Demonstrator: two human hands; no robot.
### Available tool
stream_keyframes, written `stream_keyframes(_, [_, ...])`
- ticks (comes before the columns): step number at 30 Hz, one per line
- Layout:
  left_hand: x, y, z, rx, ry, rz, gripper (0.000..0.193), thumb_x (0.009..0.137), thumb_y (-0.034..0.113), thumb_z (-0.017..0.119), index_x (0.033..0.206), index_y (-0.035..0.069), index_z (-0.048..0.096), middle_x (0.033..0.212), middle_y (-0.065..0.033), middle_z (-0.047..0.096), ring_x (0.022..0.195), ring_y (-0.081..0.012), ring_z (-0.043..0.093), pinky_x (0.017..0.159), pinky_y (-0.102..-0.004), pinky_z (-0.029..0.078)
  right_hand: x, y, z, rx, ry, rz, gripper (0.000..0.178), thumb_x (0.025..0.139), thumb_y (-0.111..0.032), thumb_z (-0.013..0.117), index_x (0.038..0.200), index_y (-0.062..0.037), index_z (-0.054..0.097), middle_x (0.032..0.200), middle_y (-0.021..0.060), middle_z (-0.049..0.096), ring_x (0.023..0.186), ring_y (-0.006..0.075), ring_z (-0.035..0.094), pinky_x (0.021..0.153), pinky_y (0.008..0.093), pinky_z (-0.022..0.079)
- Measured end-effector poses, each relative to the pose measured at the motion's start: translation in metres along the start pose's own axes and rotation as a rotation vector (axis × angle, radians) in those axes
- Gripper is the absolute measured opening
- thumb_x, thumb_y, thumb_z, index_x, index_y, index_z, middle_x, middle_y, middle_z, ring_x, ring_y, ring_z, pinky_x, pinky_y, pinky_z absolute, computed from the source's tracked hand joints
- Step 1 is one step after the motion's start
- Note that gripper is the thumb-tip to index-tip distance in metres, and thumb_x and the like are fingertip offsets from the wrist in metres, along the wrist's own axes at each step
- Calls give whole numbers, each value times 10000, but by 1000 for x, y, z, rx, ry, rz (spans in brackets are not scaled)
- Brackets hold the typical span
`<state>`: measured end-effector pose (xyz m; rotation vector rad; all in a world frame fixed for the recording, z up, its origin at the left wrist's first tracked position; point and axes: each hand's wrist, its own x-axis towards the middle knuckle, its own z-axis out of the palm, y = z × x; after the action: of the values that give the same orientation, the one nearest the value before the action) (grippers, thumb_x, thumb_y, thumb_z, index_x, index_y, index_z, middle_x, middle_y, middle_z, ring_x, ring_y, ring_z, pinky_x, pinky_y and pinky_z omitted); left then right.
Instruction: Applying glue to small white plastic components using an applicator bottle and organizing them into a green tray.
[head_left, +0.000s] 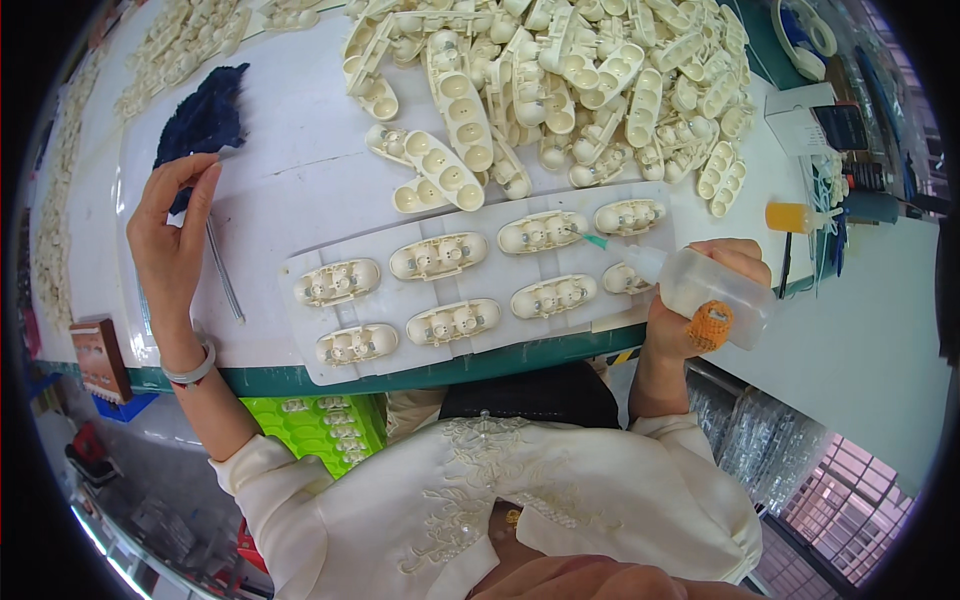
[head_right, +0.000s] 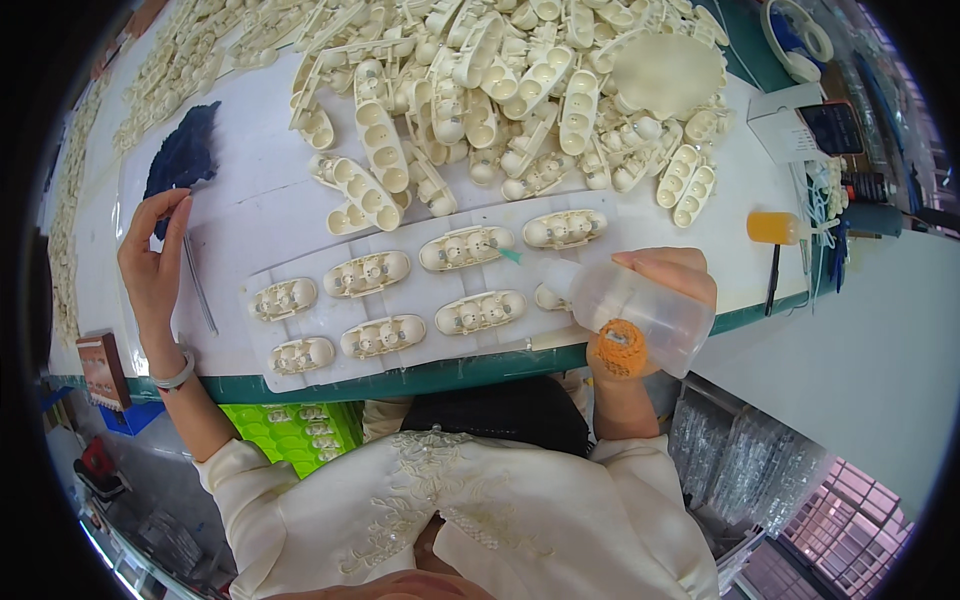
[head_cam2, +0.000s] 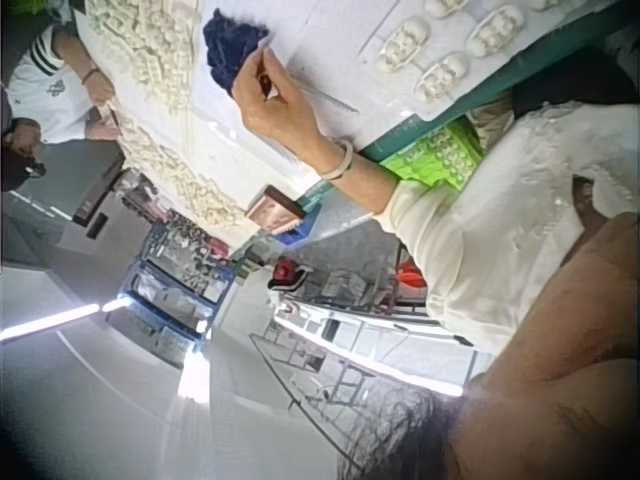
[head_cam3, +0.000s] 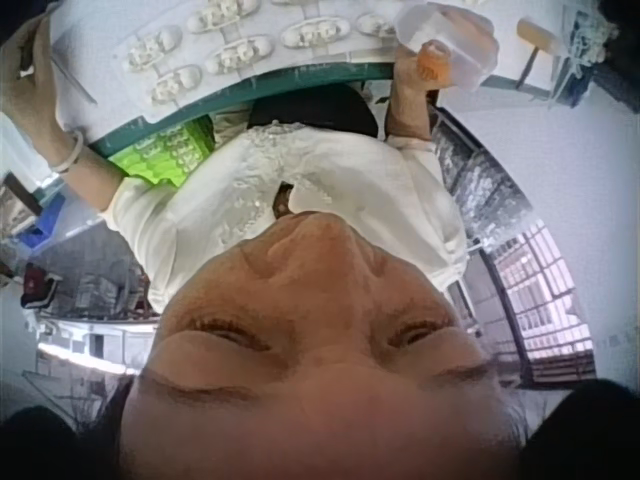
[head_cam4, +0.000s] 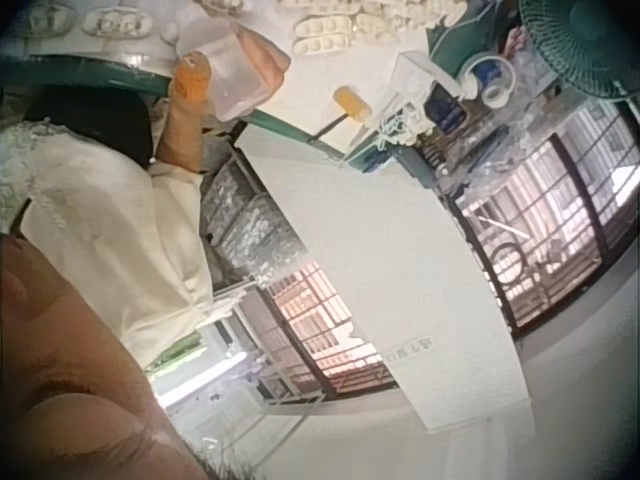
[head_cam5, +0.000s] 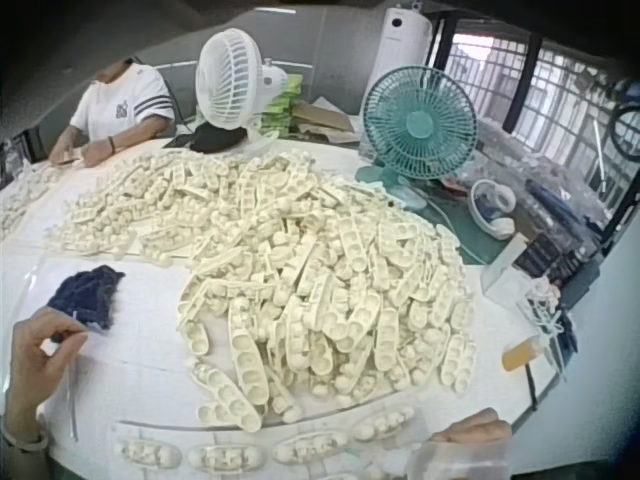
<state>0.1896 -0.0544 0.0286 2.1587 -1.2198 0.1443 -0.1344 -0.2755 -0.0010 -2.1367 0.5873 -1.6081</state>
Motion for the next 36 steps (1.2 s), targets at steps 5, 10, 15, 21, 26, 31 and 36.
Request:
stream_keyframes(5, [-1, -3, 0, -23, -2, -7, 105, 813, 29, 614, 910, -11, 623, 831, -57, 610, 754, -117, 559, 679, -213, 439, 5, 6, -14, -80, 113, 40, 392, 817, -381, 446, 835, 10, 464, 740, 108, 464, 655, 178, 490, 496, 234, 437])
stream_keyframes(10, [0, -3, 0, 3, -5, -10, 102, 820, 28, 604, 913, -8, 623, 833, -56, 609, 761, -112, 562, 682, -210, 438, 5, 24, -29, -22, 194, 25, 495, 804, -484, 452, 844, 9, 461, 767, 110, 462, 657, 175, 494, 498, 241, 440])
stream_keyframes(15, [0, -6, 3, 3, -7, -44, 103, 822, 37, 605, 912, -10, 623, 834, -53, 611, 767, -111, 564, 686, -212, 438, 3, 21, -24, 99, 206, 34, 287, 803, -270, 508, 826, 14, 474, 765, 93, 488, 703, 201, 497, 600, 272, 401])
stream_keyframes(21, [-2, -8, 2, 22, -20, -64, 105, 830, 46, 601, 917, -9, 624, 840, -52, 614, 776, -113, 567, 703, -216, 438, 7, 18, -27, 24, 79, 16, 219, 776, -167, 560, 866, 17, 481, 796, 99, 490, 727, 202, 506, 609, 269, 414])
stream_keyframes(26, [0, -8, 4, 22, -24, -74, 112, 832, 48, 600, 925, -10, 623, 845, -52, 617, 780, -115, 568, 716, -216, 435, 5, 25, -36, 61, 202, 64, 232, 786, -183, 539, 881, 19, 477, 822, 103, 490, 745, 204, 508, 610, 269, 420])
stream_keyframes(31, [1, -11, 6, 32, -33, -70, 114, 831, 51, 602, 926, -9, 622, 852, -51, 621, 799, -110, 570, 722, -214, 436, 3, 31, -39, 74, 206, 69, 280, 803, -246, 505, 885, 20, 473, 836, 106, 487, 753, 215, 506, 606, 284, 424])
stream_keyframes(36, [-1, -11, 2, 27, -26, -75, 109, 826, 40, 603, 922, -8, 624, 849, -59, 626, 793, -112, 576, 728, -221, 445, 5, 30, -34, -63, 185, 53, 384, 831, -371, 469, 859, 11, 464, 782, 107, 487, 723, 215, 502, 591, 295, 429])
